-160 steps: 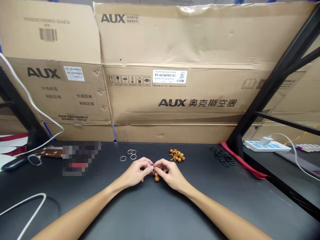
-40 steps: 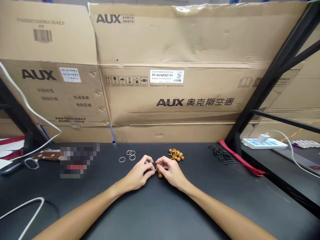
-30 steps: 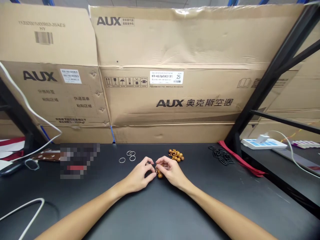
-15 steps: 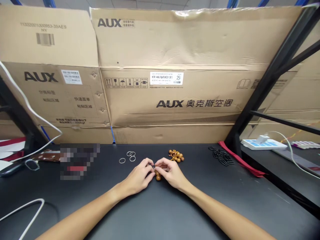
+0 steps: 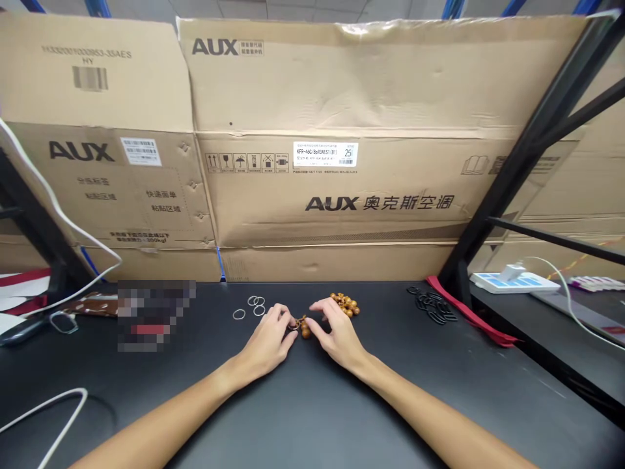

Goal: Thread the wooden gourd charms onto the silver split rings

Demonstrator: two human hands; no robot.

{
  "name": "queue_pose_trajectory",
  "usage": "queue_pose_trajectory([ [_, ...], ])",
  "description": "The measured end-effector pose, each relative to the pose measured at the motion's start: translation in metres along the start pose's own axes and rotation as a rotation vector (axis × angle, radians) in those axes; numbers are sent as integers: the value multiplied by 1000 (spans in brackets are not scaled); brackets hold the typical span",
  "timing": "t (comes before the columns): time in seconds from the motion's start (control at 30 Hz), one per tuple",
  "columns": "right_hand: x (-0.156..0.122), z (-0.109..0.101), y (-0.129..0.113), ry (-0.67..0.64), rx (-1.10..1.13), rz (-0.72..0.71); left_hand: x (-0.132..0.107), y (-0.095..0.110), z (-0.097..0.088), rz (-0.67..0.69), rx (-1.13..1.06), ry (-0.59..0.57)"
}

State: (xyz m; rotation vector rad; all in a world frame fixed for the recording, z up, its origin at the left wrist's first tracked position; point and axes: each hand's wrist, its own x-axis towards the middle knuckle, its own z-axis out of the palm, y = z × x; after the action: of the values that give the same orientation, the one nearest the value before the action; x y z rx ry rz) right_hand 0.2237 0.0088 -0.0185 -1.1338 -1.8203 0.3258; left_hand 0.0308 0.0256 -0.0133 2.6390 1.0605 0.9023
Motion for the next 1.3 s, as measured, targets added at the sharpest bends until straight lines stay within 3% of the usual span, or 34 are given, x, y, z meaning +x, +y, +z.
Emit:
queue_pose_trajectory([
  [0.1,-3,-2,-4,-167,-184,-132,-1,1,-1,-14,133,-31],
  [0.2,-5,-1,-5,-314,-268,-177,0,3,-3,21,219,-98],
  [0.33,-2,-4,0,-357,-347,-101,1,-3,-4,4,224,-126],
  [0.53,-1,-9,6,-542,-384,-30,-4,-18,0,-2,198,-284],
  [0.87,-6,-18,13,-562,-423,45,-13,-13,-14,-2,170,-368],
  [1.13,-11,-20,14,-558,-423,15,-23,-16,-15,33,148,-302],
  [1.3,-11,-20,7,-579,-405,29,-20,-14,-18,7,150,-338],
])
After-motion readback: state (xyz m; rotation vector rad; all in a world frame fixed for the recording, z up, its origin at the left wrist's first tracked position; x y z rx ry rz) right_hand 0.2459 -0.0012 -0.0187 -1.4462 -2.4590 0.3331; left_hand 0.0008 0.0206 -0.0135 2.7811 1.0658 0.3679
